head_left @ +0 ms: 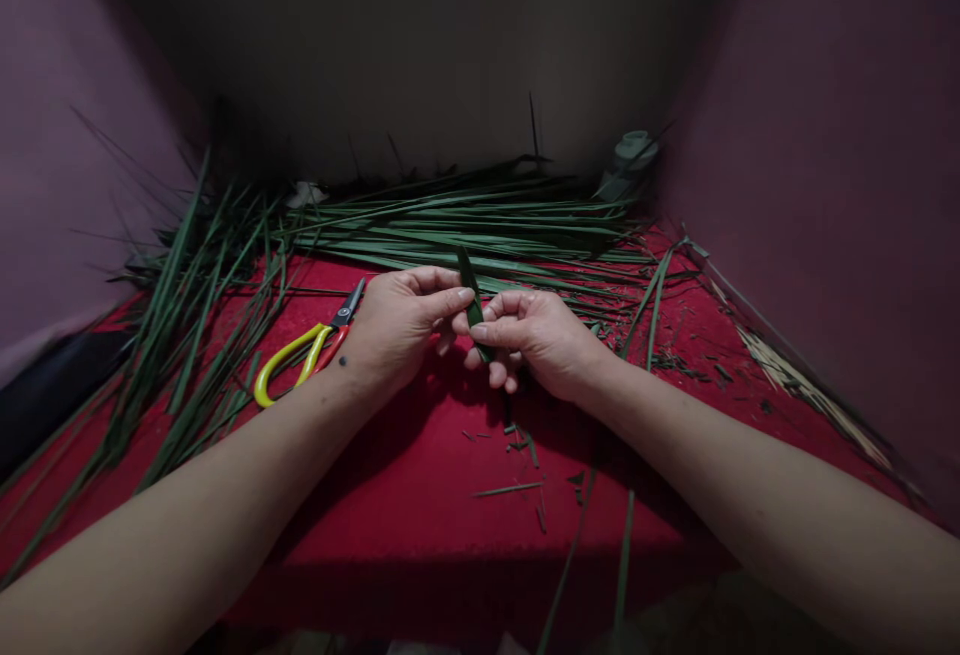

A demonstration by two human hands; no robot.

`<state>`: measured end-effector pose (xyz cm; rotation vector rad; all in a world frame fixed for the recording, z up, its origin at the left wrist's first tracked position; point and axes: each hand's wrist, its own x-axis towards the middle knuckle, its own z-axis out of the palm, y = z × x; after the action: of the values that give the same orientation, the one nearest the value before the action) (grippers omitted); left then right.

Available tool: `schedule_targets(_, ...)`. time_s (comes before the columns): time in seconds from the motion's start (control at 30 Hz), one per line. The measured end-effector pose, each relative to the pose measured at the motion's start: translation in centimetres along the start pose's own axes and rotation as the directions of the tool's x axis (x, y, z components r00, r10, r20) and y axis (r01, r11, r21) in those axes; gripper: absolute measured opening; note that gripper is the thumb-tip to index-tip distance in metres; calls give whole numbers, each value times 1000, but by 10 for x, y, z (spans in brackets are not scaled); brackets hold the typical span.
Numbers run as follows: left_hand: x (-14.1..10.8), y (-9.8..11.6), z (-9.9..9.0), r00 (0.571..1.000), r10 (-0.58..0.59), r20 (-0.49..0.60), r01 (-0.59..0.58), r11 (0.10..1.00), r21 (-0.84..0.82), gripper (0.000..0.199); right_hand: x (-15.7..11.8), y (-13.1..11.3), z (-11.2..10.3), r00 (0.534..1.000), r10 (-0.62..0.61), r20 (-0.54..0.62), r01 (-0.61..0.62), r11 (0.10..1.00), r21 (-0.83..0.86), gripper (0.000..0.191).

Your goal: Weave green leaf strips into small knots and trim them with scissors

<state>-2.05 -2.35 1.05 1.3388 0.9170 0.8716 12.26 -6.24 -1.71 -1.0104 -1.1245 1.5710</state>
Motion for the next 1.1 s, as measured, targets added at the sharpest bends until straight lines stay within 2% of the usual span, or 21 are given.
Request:
schedule_targets(0.27,1,-4,-3,999,40,14,-40,999,24,12,0,-3,1,999,29,-33,-31,998,-53,14)
schedule_targets(0.43,0,-3,0,997,35,-67,-30,996,82,13,-1,-3,2,998,40,-49,-44,996,-77,13)
schedule_targets(0.6,0,-2,1,996,23,-86,-20,999,34,13,-1,-3,3,999,17,-44,-20,998,-59,14)
schedule_targets(0.67,2,-3,0,999,11,-50,-11,1000,-9,15,-1,-2,2,999,18,-44,-20,999,-48,14)
schedule_targets(0.73,4,-5,-2,999,-25,45,27,998,-50,15,1,-2,0,999,25,-42,-26,999,-33,15)
schedule_targets(0.83,6,-7,-4,976,-100,192,117,990,-77,17,2,-1,-2,999,26,-38,-27,999,-26,13)
schedule_targets(0.9,7,-7,-5,965,-140,224,159,985,-70,18,2,-1,-2,999,21,-37,-23,999,-47,12)
schedule_targets(1.0,6,-7,-4,970,-164,182,180,981,-76,15,2,-2,-1,999,1,-38,-4,997,-81,13)
schedule_targets(1.1,5,-6,-3,986,-149,77,156,982,-106,22,0,-3,0,1000,-1,-29,-2,995,-102,13)
